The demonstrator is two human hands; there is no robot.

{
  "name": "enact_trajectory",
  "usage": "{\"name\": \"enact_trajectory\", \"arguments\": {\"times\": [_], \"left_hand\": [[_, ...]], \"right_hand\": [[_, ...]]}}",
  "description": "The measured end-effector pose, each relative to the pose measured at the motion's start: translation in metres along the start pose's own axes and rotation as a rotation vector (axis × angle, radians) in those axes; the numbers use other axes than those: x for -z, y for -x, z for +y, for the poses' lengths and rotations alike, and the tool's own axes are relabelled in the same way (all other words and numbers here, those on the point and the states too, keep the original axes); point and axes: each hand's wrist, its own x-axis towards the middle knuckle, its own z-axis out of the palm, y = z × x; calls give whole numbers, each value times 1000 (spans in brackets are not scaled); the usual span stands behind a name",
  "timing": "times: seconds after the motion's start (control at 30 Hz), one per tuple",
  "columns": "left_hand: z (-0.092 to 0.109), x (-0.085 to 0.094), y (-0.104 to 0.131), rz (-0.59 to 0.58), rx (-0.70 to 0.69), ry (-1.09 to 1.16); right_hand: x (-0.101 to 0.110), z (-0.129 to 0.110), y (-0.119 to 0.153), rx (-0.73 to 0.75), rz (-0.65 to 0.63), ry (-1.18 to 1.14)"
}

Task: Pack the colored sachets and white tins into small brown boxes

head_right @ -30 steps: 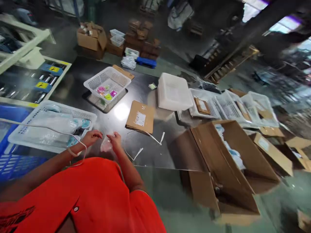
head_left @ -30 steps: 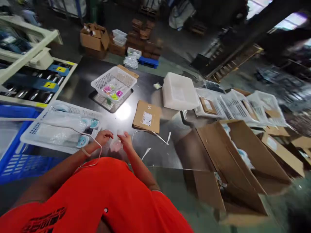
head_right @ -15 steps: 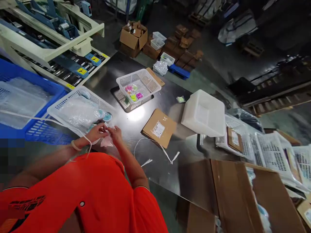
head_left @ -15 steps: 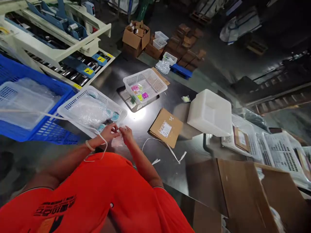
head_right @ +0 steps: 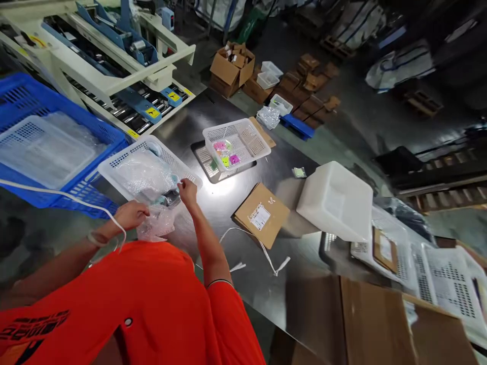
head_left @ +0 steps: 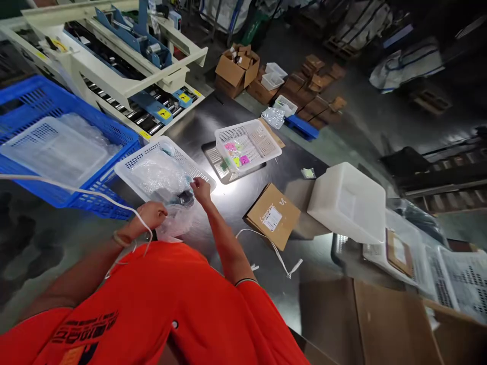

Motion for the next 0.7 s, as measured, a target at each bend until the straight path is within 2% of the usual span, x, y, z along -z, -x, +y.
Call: {"name": "enact_trajectory", "arguments": {"times": [0.13, 0.27, 0.33, 0.47, 0.53, 0.6, 0.7], "left_hand": [[1, 13, 0, 74, 37, -96], [-6, 39, -3, 137, 59, -180], [-14, 50, -4, 168, 61, -159], [-32, 62, -3, 181, 29, -77], [-38, 64, -4, 162, 9, -64], [-42, 64, -7, 128, -20, -51], [-44, 60, -11, 68, -98, -38]], "right_hand": [[-41, -33, -29, 82, -130, 186], [-79, -55, -37, 75, -252, 374], [-95, -64, -35, 77, -271, 369], [-119, -74, -26, 57, -280, 187], [-121, -75, -24, 56, -275, 120], [-111, -73, -27, 57, -241, 52], [-66, -63, -42, 36, -137, -96]]}}
